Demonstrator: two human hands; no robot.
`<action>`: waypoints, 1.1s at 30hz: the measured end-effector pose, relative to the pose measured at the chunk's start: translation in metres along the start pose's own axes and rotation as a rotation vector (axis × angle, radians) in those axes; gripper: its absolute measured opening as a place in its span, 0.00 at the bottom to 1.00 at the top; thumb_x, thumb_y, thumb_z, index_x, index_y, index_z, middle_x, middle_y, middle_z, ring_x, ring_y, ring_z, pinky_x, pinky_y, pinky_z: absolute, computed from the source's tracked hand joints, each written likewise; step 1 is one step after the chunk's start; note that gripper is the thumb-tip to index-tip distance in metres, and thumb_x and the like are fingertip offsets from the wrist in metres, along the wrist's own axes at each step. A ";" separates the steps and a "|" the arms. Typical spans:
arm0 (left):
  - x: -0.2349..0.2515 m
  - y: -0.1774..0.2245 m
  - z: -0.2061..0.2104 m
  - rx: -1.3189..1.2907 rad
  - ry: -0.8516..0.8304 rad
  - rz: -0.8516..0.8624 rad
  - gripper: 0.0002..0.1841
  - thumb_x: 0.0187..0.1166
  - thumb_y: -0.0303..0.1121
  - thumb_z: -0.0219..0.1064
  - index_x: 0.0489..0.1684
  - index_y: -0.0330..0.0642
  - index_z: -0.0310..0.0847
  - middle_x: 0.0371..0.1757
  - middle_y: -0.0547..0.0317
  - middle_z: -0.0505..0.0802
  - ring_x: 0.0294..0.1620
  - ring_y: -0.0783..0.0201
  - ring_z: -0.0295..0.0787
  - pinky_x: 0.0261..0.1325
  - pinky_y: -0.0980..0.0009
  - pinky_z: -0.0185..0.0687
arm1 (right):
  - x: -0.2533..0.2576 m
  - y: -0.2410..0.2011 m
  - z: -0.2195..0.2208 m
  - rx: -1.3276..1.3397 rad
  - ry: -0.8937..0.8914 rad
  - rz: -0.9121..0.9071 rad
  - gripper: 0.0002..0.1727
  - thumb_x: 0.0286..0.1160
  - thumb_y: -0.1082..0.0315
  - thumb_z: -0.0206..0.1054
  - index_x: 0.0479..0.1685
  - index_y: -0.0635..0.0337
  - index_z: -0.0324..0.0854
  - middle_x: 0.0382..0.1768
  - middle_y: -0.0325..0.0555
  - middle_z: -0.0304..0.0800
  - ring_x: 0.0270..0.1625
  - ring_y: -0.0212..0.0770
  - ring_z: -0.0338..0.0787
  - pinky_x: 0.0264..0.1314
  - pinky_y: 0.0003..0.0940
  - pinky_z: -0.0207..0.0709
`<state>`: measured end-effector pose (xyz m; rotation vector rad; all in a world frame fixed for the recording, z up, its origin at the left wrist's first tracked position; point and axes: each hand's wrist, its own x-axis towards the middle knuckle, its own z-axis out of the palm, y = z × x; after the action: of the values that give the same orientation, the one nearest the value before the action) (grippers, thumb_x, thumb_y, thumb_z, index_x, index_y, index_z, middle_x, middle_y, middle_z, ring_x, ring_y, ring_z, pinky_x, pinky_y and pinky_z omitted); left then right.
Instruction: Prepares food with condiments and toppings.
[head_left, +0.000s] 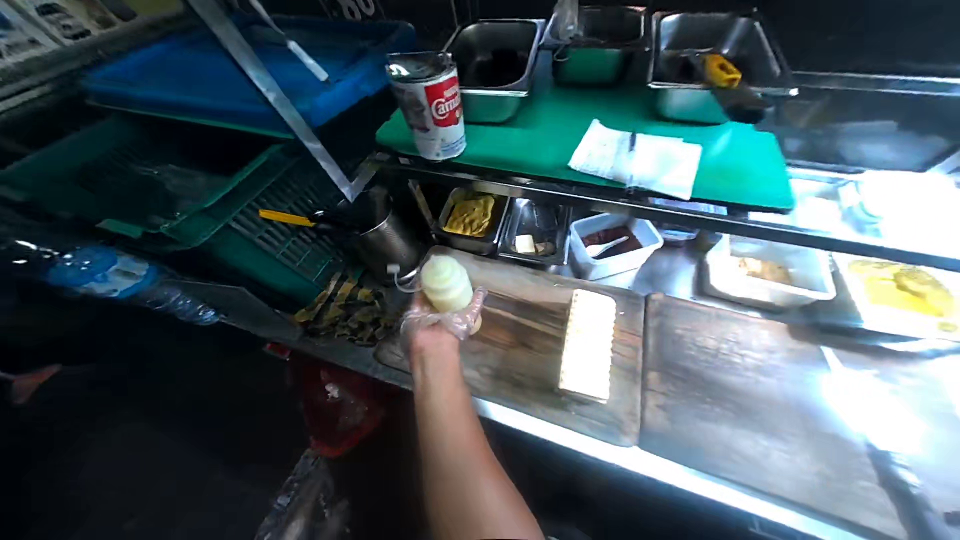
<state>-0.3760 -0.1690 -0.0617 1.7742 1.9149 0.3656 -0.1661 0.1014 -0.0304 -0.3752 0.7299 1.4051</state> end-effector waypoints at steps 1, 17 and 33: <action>0.009 0.005 0.001 -0.057 -0.043 0.007 0.35 0.88 0.49 0.61 0.87 0.33 0.65 0.84 0.40 0.76 0.85 0.53 0.72 0.88 0.57 0.64 | 0.003 0.000 -0.002 -0.031 0.008 -0.030 0.48 0.70 0.17 0.46 0.83 0.39 0.62 0.75 0.44 0.76 0.77 0.47 0.78 0.75 0.52 0.77; 0.140 0.209 0.200 0.148 -0.210 0.394 0.39 0.71 0.69 0.65 0.63 0.41 0.88 0.63 0.45 0.91 0.67 0.48 0.87 0.74 0.49 0.78 | -0.141 -0.295 -0.142 -1.278 0.237 -0.920 0.24 0.83 0.74 0.60 0.77 0.67 0.72 0.40 0.56 0.92 0.30 0.44 0.93 0.31 0.37 0.90; 0.141 0.229 0.178 0.031 -0.408 0.177 0.29 0.76 0.45 0.69 0.73 0.36 0.80 0.70 0.44 0.87 0.75 0.55 0.81 0.82 0.60 0.72 | -0.084 -0.348 -0.128 -1.401 -0.015 -0.640 0.19 0.82 0.71 0.63 0.69 0.63 0.82 0.43 0.50 0.94 0.35 0.42 0.94 0.36 0.38 0.92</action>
<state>-0.0906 -0.0284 -0.1182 1.8735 1.4924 0.0270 0.1417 -0.0978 -0.1308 -1.5143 -0.5076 1.0777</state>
